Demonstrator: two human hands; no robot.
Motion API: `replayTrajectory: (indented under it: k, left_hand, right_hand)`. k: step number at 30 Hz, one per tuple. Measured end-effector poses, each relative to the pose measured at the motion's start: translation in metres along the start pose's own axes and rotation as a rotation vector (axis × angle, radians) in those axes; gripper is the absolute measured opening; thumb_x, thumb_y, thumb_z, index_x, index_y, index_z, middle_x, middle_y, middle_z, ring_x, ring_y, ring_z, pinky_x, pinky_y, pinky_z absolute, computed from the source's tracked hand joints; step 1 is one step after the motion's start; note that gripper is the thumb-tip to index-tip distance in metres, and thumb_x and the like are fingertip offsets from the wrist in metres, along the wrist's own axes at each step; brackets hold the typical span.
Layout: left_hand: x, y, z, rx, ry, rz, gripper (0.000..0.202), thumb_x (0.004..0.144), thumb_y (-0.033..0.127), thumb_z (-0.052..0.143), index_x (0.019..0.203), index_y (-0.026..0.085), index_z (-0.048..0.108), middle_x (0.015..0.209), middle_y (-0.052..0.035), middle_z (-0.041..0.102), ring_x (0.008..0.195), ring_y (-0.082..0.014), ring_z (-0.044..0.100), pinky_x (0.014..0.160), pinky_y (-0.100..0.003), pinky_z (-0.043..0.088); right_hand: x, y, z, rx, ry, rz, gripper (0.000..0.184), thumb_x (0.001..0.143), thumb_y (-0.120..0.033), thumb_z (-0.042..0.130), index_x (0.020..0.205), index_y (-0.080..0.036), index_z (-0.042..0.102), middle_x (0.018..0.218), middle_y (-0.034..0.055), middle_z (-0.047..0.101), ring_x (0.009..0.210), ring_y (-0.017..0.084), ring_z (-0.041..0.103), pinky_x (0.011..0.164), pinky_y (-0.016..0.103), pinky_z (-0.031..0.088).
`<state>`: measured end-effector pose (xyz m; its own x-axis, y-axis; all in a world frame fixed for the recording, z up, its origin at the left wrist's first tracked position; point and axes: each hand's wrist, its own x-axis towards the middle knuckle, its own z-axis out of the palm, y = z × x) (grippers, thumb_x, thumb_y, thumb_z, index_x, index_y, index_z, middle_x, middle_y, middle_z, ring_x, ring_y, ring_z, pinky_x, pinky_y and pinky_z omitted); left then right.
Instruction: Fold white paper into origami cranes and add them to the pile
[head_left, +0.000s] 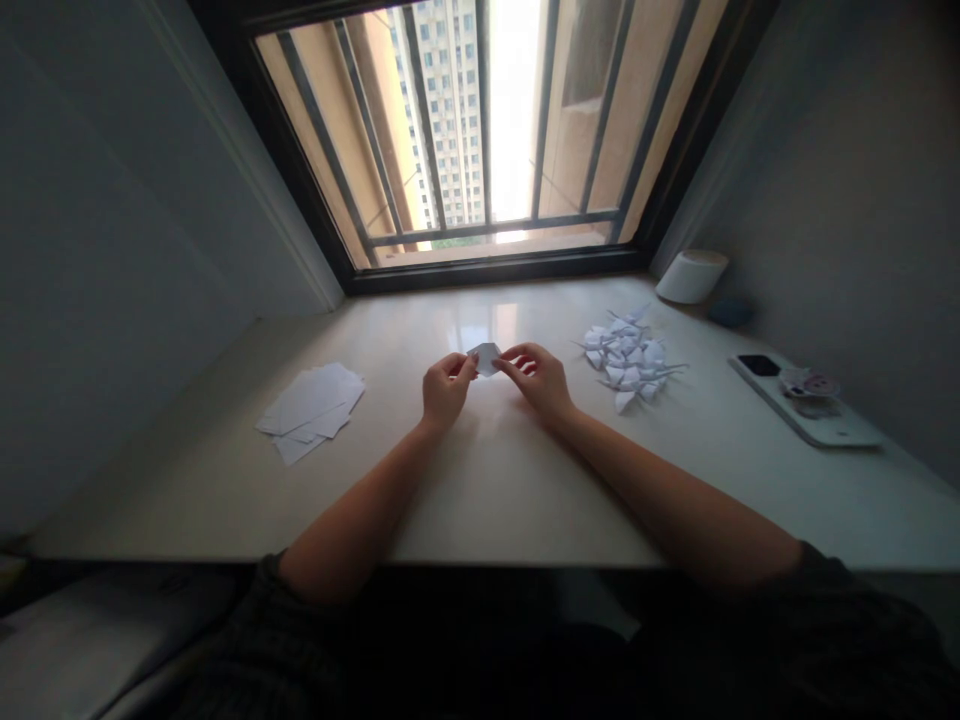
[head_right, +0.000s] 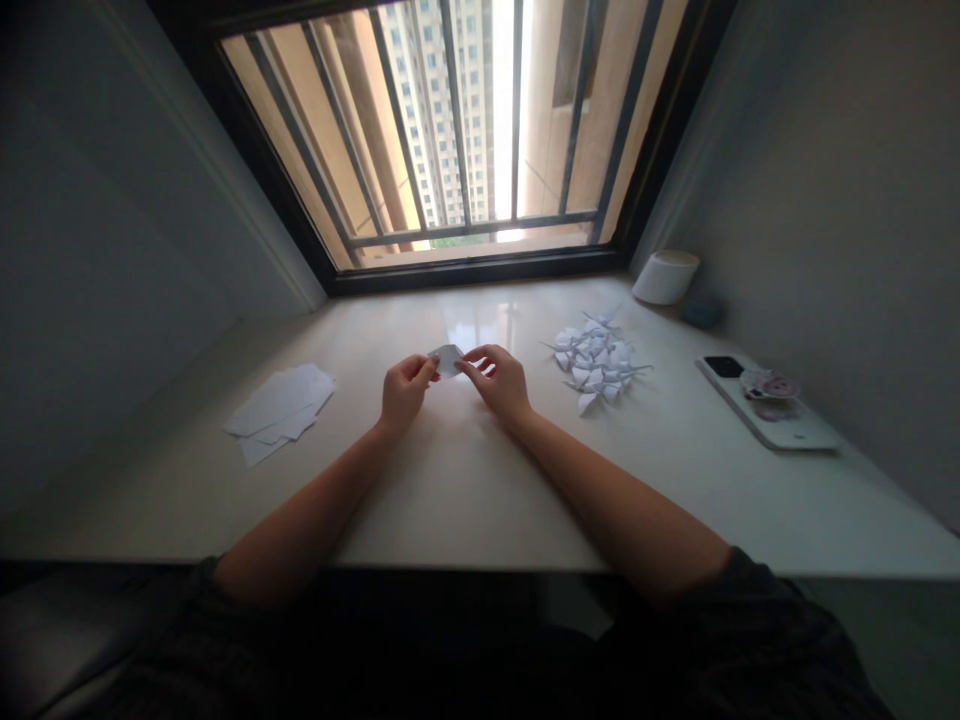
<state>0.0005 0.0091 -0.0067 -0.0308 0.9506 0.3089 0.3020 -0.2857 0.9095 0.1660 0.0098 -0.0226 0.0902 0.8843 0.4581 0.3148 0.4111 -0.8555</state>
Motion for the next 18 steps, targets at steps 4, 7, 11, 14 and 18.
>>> replayTrajectory:
  k: [4,7,11,14,18]
  left_hand:
    - [0.0001,-0.0005,0.0010,-0.022,-0.070,0.026,0.036,0.082,0.052,0.058,0.072,0.018,0.064,0.070,-0.0010,0.065,0.070,-0.0145,0.062,0.065,-0.025,0.045]
    - [0.0003,-0.0002,0.0004,-0.076,-0.074,0.035,0.037,0.080,0.050,0.063,0.100,0.020,0.065,0.090,-0.0043,0.069,0.080,-0.0159,0.064,0.067,-0.025,0.047]
    - [-0.0006,0.0051,-0.0014,-0.176,-0.193,0.120,0.058,0.078,0.044,0.070,0.130,0.027,0.051,0.121,-0.0098,0.063,0.103,-0.0213,0.063,0.077,-0.029,0.050]
    - [-0.0018,0.0086,-0.0008,-0.212,-0.249,0.181,0.058,0.074,0.040,0.075,0.127,0.028,0.054,0.128,-0.0098,0.060,0.110,-0.0242,0.061,0.083,-0.034,0.052]
    - [-0.0024,0.0086,0.0008,-0.255,-0.220,0.162,0.049,0.073,0.037,0.076,0.117,0.024,0.058,0.118,-0.0094,0.065,0.104,-0.0227,0.064,0.084,-0.035,0.053]
  right_hand:
    - [0.0016,0.0045,0.0007,0.000,0.015,0.029,0.023,0.077,-0.043,0.065,0.076,-0.020,0.067,0.079,0.0036,0.066,0.067,0.015,0.057,0.061,0.029,0.045]
    - [0.0025,0.0061,0.0023,0.088,0.012,0.080,0.023,0.077,-0.043,0.064,0.076,-0.019,0.065,0.075,0.0019,0.064,0.066,0.015,0.055,0.062,0.029,0.044]
    - [0.0027,0.0073,0.0045,0.235,-0.008,0.140,0.023,0.075,-0.042,0.066,0.072,-0.020,0.063,0.069,-0.0006,0.061,0.064,0.014,0.053,0.063,0.028,0.043]
    - [0.0027,0.0079,0.0053,0.285,-0.038,0.152,0.022,0.074,-0.042,0.068,0.071,-0.020,0.063,0.068,-0.0008,0.061,0.064,0.014,0.053,0.065,0.028,0.043]
    - [0.0026,0.0079,0.0058,0.318,-0.083,0.156,0.024,0.072,-0.043,0.070,0.070,-0.020,0.063,0.068,-0.0003,0.061,0.064,0.014,0.053,0.065,0.028,0.043]
